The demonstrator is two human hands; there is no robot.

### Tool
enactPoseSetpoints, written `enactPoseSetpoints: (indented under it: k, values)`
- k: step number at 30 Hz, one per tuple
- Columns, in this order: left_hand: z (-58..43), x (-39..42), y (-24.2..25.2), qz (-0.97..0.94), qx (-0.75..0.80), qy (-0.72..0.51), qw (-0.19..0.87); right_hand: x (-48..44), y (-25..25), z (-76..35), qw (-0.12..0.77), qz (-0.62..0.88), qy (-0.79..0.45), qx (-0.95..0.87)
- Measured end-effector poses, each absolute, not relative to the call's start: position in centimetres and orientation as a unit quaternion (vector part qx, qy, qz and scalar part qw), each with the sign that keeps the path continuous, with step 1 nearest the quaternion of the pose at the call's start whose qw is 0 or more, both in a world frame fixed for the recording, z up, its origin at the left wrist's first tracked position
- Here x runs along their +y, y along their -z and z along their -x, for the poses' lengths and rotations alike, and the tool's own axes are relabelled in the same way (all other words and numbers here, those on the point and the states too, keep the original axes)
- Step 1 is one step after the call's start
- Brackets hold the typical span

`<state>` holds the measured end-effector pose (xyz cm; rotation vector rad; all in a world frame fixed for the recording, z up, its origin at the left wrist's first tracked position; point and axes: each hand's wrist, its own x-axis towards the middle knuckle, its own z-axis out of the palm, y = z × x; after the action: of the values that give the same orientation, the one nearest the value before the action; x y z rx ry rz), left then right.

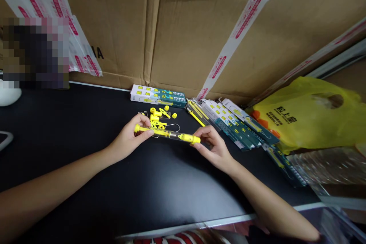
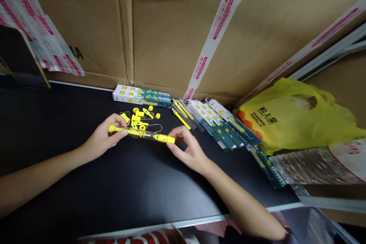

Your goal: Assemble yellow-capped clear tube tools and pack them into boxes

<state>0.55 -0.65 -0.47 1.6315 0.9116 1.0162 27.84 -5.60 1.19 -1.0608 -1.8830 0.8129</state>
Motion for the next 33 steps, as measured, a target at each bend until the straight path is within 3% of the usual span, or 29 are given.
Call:
enactPoseSetpoints:
  k: [33]
  values:
    - [-0.5, -0.4, 0.6, -0.692, 0.359, -0.409, 0.475, -6.3, -0.8, -26.5, 0.393, 0.434, -0.394, -0.709]
